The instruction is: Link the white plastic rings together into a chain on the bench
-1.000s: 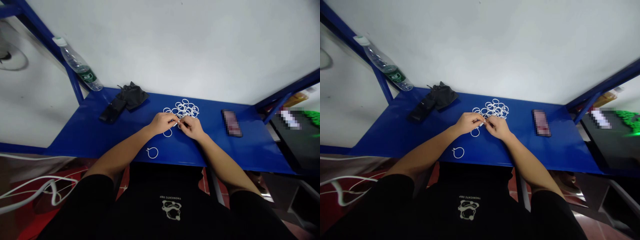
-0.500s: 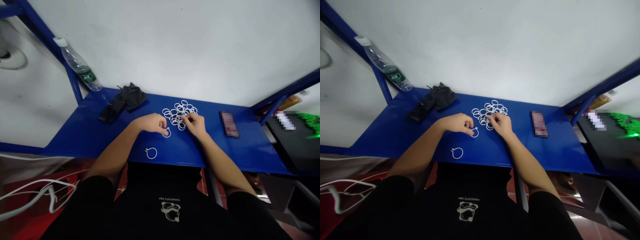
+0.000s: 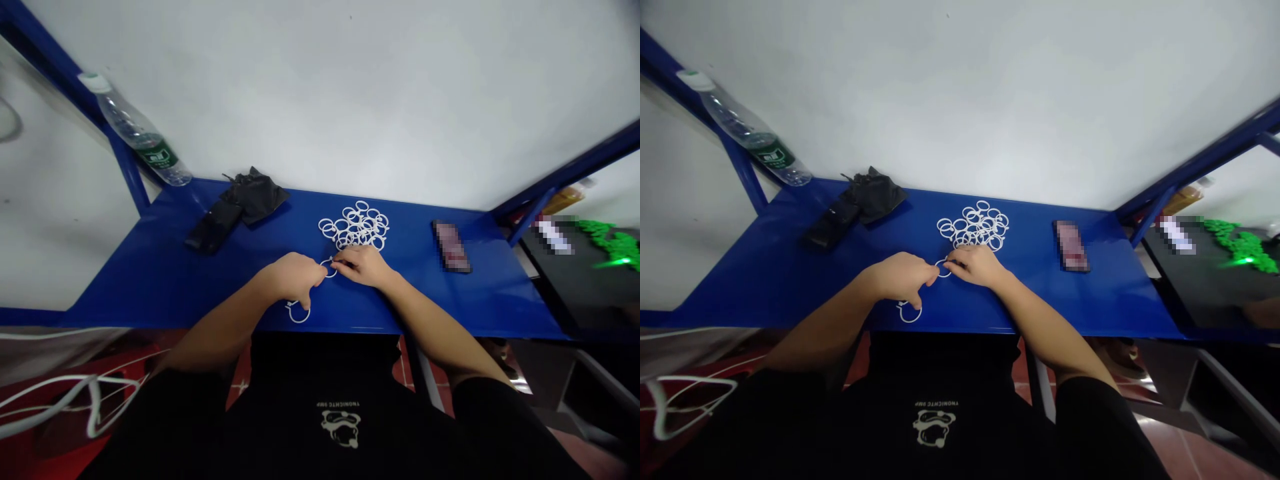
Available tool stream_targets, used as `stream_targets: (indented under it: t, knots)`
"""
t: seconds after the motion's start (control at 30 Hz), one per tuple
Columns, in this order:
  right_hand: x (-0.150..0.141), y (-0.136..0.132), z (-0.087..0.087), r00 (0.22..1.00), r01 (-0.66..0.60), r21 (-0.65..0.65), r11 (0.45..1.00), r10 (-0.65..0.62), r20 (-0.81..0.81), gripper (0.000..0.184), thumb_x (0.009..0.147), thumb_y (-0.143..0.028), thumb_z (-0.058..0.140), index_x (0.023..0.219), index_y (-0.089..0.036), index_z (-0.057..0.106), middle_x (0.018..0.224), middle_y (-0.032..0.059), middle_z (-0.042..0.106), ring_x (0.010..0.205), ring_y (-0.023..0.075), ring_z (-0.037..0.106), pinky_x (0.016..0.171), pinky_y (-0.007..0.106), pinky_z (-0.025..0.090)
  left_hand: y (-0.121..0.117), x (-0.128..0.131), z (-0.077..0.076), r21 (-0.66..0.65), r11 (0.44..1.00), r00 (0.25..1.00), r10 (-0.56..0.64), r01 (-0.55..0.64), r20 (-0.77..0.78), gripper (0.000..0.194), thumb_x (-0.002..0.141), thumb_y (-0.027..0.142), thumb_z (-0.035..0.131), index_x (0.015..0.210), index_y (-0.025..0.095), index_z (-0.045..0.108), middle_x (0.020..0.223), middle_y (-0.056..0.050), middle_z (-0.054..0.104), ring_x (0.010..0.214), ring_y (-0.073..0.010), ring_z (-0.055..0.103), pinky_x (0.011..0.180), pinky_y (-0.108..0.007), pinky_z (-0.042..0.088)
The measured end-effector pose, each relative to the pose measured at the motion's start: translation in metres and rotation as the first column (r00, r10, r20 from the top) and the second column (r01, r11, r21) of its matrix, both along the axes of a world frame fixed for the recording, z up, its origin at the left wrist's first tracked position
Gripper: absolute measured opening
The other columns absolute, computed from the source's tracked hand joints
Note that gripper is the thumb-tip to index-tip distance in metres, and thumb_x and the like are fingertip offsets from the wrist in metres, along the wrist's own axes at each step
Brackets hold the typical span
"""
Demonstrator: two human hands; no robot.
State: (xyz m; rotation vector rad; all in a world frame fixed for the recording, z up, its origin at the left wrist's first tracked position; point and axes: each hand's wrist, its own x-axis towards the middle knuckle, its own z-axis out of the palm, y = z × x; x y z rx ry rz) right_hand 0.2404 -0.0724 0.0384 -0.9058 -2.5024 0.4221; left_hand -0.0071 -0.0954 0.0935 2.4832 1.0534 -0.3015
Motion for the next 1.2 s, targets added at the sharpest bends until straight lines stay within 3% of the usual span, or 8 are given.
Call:
stream_targets:
  t: [0.17, 0.3, 0.5, 0.63, 0.73, 0.9, 1.1, 1.2]
  knots:
    - [-0.002, 0.003, -0.005, 0.997, 0.027, -0.012, 1.0, -0.026, 0.076, 0.03, 0.107, -0.045, 0.056, 0.113, -0.023, 0.077, 0.093, 0.0052, 0.079, 0.079, 0.0188, 0.072, 0.068, 0.031, 0.048, 0.01, 0.001, -0.012, 0.03, 0.999, 0.986, 0.008, -0.013, 0.166, 0.011, 0.074, 0.021, 0.084, 0.073, 0.025, 0.073, 0.072, 0.001, 0.071, 0.066, -0.0188, 0.065, 0.067, -0.029, 0.045]
    - [0.004, 0.008, -0.007, 0.996, 0.039, 0.002, 0.999, -0.039, 0.085, 0.025, 0.106, -0.04, 0.06, 0.111, -0.023, 0.077, 0.096, 0.0057, 0.081, 0.081, 0.0191, 0.073, 0.07, 0.03, 0.048, 0.02, 0.003, -0.016, 0.111, 0.99, 0.98, 0.068, -0.09, 0.186, 0.019, 0.082, 0.013, 0.066, 0.067, 0.023, 0.072, 0.071, -0.002, 0.072, 0.065, -0.0185, 0.063, 0.065, -0.029, 0.043]
    - [0.008, 0.011, -0.006, 0.994, 0.086, -0.026, 0.996, -0.084, 0.067, 0.025, 0.105, -0.041, 0.06, 0.107, -0.024, 0.078, 0.093, 0.0042, 0.08, 0.081, 0.0192, 0.073, 0.071, 0.03, 0.049, 0.031, 0.001, -0.016, 0.228, 0.949, 0.934, 0.134, -0.218, 0.332, 0.013, 0.091, 0.021, 0.063, 0.082, 0.022, 0.072, 0.096, -0.004, 0.075, 0.073, -0.0171, 0.065, 0.064, -0.028, 0.042]
    - [0.008, 0.011, -0.005, 0.993, 0.083, -0.019, 0.996, -0.081, 0.089, 0.028, 0.101, -0.026, 0.058, 0.123, -0.025, 0.076, 0.1, 0.0048, 0.081, 0.086, 0.0204, 0.073, 0.074, 0.031, 0.051, 0.034, 0.004, -0.019, 0.228, 0.914, 0.879, 0.216, -0.335, 0.426, 0.012, 0.096, 0.022, 0.06, 0.095, 0.021, 0.071, 0.092, -0.004, 0.076, 0.077, -0.0198, 0.068, 0.07, -0.03, 0.047]
    - [0.007, 0.011, -0.006, 0.994, 0.034, -0.016, 0.999, -0.032, 0.105, 0.029, 0.101, -0.024, 0.057, 0.121, -0.026, 0.077, 0.107, 0.0057, 0.081, 0.091, 0.0216, 0.074, 0.075, 0.032, 0.051, 0.038, 0.008, -0.026, 0.223, 0.904, 0.853, 0.229, -0.365, 0.469, 0.017, 0.098, 0.019, 0.058, 0.107, 0.022, 0.073, 0.094, -0.004, 0.078, 0.084, -0.0221, 0.071, 0.076, -0.032, 0.05]
    - [0.008, 0.011, -0.006, 0.997, 0.01, -0.032, 0.999, -0.008, 0.082, 0.02, 0.103, -0.032, 0.06, 0.11, -0.024, 0.077, 0.1, 0.0052, 0.079, 0.086, 0.0201, 0.072, 0.072, 0.031, 0.049, 0.043, 0.012, -0.037, 0.295, 0.894, 0.83, 0.134, -0.336, 0.541, 0.021, 0.096, 0.013, 0.055, 0.098, 0.02, 0.075, 0.105, -0.007, 0.077, 0.101, -0.0236, 0.069, 0.09, -0.035, 0.053]
    - [0.009, 0.008, 0.0, 0.998, 0.056, -0.065, 0.996, -0.055, 0.011, 0.009, 0.094, -0.025, 0.062, 0.096, -0.022, 0.07, 0.084, 0.0022, 0.075, 0.071, 0.0161, 0.065, 0.067, 0.028, 0.044, 0.039, 0.018, -0.033, 0.242, 0.866, 0.774, 0.226, -0.437, 0.591, 0.026, 0.098, 0.015, 0.05, 0.086, 0.02, 0.072, 0.094, -0.005, 0.074, 0.082, -0.0181, 0.065, 0.074, -0.03, 0.049]
    - [0.011, 0.009, 0.001, 0.989, 0.095, -0.074, 0.993, -0.103, -0.105, 0.006, 0.091, -0.025, 0.062, 0.092, -0.022, 0.067, 0.081, 0.0012, 0.073, 0.063, 0.0136, 0.06, 0.063, 0.027, 0.043, 0.034, 0.023, -0.031, 0.199, 0.866, 0.762, 0.268, -0.458, 0.589, 0.019, 0.098, 0.022, 0.059, 0.092, 0.022, 0.077, 0.085, -0.002, 0.076, 0.078, -0.0184, 0.067, 0.072, -0.029, 0.048]
